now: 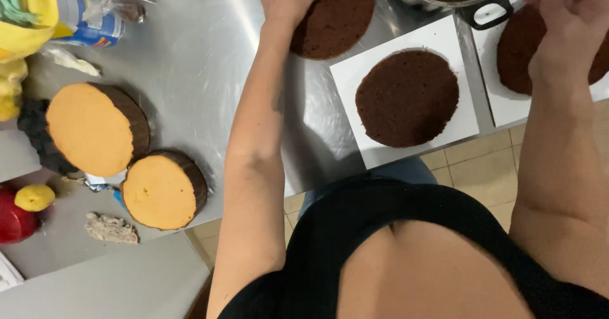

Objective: Applying syrup to chocolate cake layers using a spoon to moisten them.

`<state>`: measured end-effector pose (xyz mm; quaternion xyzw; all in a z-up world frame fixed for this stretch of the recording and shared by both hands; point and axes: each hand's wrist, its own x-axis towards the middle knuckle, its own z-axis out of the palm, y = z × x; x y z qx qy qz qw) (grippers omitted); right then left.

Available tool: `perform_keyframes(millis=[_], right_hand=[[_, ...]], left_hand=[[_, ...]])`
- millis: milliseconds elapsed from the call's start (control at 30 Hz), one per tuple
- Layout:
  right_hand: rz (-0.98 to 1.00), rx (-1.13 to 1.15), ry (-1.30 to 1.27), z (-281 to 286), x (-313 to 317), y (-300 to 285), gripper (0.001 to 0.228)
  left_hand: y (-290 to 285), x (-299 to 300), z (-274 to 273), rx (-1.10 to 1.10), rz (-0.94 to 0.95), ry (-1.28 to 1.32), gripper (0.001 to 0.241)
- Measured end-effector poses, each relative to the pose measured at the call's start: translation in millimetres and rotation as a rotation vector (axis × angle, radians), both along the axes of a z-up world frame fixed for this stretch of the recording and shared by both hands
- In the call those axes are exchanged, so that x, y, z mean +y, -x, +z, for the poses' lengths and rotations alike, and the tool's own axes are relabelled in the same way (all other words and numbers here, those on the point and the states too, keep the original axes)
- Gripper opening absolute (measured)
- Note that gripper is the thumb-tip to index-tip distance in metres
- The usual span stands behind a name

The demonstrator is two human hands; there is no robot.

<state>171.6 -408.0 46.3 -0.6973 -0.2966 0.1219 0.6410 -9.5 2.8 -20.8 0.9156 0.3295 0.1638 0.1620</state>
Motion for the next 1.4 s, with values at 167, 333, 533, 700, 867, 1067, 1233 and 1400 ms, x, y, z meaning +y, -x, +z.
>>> perform_keyframes(millis=[167, 333, 533, 700, 867, 1067, 1233, 1400], right_hand=[[-0.096, -0.176, 0.071, 27, 18, 20, 0.019], [-0.097, -0.079, 0.041, 32, 32, 31, 0.022], [0.036, 0.042, -0.016, 29, 51, 63, 0.021], [0.023, 0.195, 0.048, 12, 59, 95, 0.019], [0.002, 0.326, 0.098, -9, 64, 116, 0.019], [-0.027, 0.196, 0.133, -24, 73, 116, 0.017], [-0.021, 0.062, 0.087, -26, 83, 114, 0.021], [-0.023, 0.014, 0.062, -23, 99, 114, 0.026]], left_hand=[[3, 0, -9, 0.089, -0.017, -0.056, 0.090], [10, 4, -7, 0.090, -0.037, 0.041, 0.089], [53, -3, 12, -0.184, 0.000, 0.126, 0.077], [110, -41, 41, -0.448, 0.008, 0.285, 0.059], [154, -90, 44, -0.484, -0.013, 0.490, 0.038], [187, -121, 62, -0.425, 0.002, 0.662, 0.028], [202, -126, 66, -0.451, 0.003, 0.663, 0.024], [210, -128, 70, -0.463, -0.004, 0.669, 0.024]])
